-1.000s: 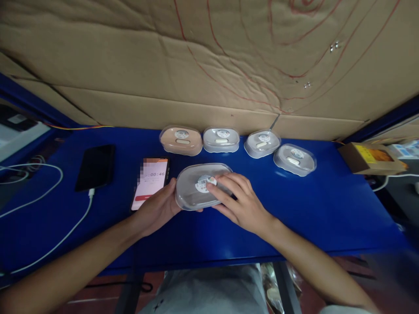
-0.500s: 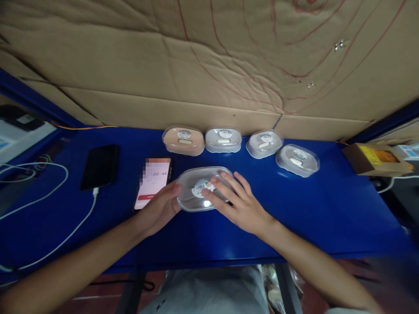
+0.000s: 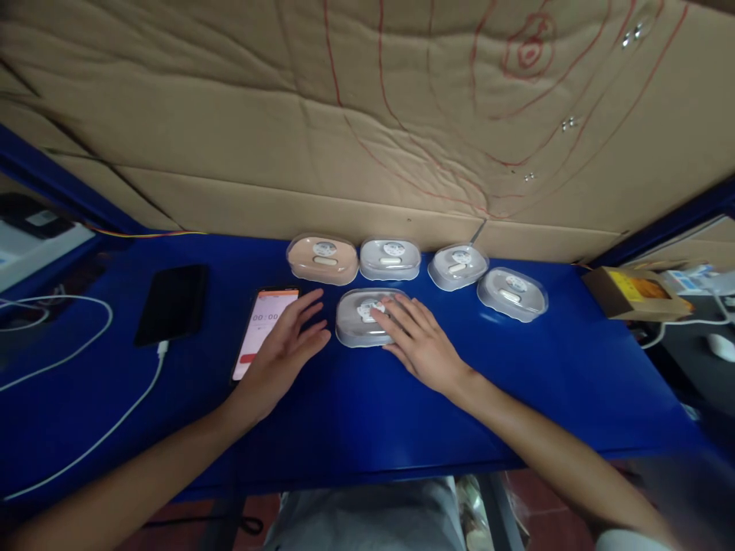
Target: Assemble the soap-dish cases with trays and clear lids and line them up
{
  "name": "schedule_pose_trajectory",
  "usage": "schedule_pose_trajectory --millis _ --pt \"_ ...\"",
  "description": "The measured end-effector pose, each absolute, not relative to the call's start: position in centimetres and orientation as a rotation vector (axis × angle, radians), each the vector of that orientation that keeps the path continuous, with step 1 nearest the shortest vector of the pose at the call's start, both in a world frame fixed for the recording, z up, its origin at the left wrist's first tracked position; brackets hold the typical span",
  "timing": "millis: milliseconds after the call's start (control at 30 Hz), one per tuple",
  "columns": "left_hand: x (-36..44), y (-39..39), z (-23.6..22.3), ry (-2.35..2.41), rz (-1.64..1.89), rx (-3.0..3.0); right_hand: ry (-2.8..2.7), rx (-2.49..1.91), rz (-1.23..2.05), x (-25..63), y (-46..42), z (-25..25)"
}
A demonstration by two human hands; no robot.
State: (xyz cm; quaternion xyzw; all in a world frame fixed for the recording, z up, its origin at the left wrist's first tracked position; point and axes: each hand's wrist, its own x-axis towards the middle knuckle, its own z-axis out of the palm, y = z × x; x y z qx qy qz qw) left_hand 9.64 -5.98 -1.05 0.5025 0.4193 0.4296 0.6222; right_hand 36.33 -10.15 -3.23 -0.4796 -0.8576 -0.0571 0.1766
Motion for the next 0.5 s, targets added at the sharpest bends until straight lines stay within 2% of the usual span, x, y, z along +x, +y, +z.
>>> schedule_pose_trajectory --millis 333,500 --pt "9.1 -6.3 -2.8 0.962 1.002 1.581 -2.437 -1.372 -0.006 37.1 -7.0 -0.7" --pt "9.1 -6.3 -2.3 0.887 1.014 1.626 -2.147 -1.670 -0.253 45.0 -8.6 -0.6"
